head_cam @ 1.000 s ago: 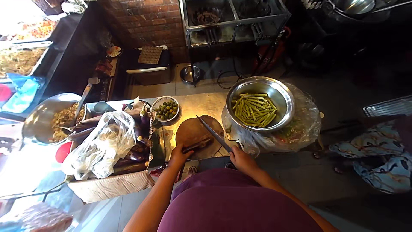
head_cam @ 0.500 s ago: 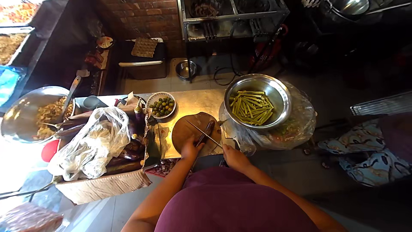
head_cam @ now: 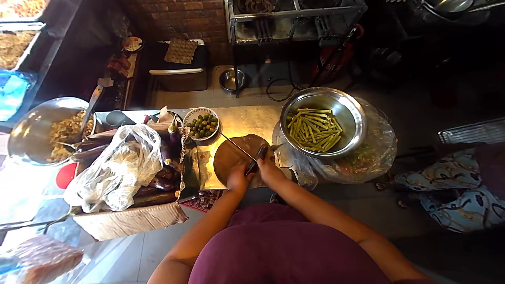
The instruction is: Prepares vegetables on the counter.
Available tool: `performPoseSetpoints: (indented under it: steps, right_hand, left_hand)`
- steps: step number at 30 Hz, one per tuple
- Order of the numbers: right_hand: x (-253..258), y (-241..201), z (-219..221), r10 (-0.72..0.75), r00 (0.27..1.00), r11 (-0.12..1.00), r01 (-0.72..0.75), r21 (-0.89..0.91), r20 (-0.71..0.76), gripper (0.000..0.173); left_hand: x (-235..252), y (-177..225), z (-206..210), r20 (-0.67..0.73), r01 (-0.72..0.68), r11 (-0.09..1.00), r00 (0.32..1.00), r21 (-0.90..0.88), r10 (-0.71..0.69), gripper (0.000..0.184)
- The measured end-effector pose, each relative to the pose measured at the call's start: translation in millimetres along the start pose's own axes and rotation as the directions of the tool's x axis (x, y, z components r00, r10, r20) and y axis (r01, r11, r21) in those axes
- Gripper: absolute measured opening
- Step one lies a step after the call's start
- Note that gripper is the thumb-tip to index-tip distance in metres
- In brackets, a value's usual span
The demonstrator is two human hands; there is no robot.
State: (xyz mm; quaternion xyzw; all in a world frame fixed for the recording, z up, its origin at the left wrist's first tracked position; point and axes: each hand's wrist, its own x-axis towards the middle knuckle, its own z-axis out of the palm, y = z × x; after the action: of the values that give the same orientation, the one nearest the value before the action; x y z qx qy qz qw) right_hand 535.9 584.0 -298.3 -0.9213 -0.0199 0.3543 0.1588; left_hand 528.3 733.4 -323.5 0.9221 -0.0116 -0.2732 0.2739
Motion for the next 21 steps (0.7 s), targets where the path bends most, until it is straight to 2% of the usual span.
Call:
performPoseSetpoints:
  steps: [5, 8, 10, 12, 14, 17, 19, 21]
  right_hand:
    - [-34.2, 50.9, 26.7, 0.075, 0.993, 0.997, -0.075, -0.008, 0.088, 0.04]
    - [-67.8, 76.1, 36.0, 0.115, 0.985, 0.993, -0.109, -0.048, 0.129, 0.039]
    - [-78.0, 81.8, 34.1, 0.133, 0.981, 0.99, -0.125, -0.061, 0.142, 0.039]
    - [-80.0, 83.4, 33.9, 0.141, 0.979, 0.989, -0.134, -0.055, 0.148, 0.039]
    - [-79.6, 82.9, 35.7, 0.143, 0.979, 0.989, -0.138, -0.046, 0.148, 0.039]
    - [-79.8, 82.3, 34.3, 0.139, 0.98, 0.99, -0.134, -0.046, 0.141, 0.04]
    - [-79.7, 82.3, 29.7, 0.126, 0.984, 0.992, -0.12, -0.048, 0.13, 0.043]
    - [-80.1, 81.4, 25.1, 0.092, 0.99, 0.994, -0.086, -0.062, 0.104, 0.049]
  left_hand:
    - [1.6, -5.1, -0.1, 0.001, 0.033, 0.998, 0.999, -0.048, -0.033, 0.045]
    - [-3.9, -21.2, 4.1, -0.036, -0.028, 0.985, 0.999, -0.171, 0.022, 0.046]
    - [-9.0, -37.7, 10.7, -0.136, -0.145, 0.906, 0.986, -0.398, 0.098, 0.043]
    - [-17.0, -47.1, 13.2, -0.188, -0.22, 0.762, 0.973, -0.609, 0.131, 0.04]
    - [-25.3, -50.9, 11.1, -0.194, -0.221, 0.695, 0.974, -0.684, 0.119, 0.039]
    - [-31.5, -49.3, 7.3, -0.211, -0.188, 0.742, 0.975, -0.643, 0.064, 0.04]
    - [-29.3, -41.9, 2.2, -0.196, -0.088, 0.84, 0.98, -0.536, -0.023, 0.046]
    - [-24.4, -30.5, -6.4, -0.117, 0.028, 0.905, 0.989, -0.425, -0.085, 0.057]
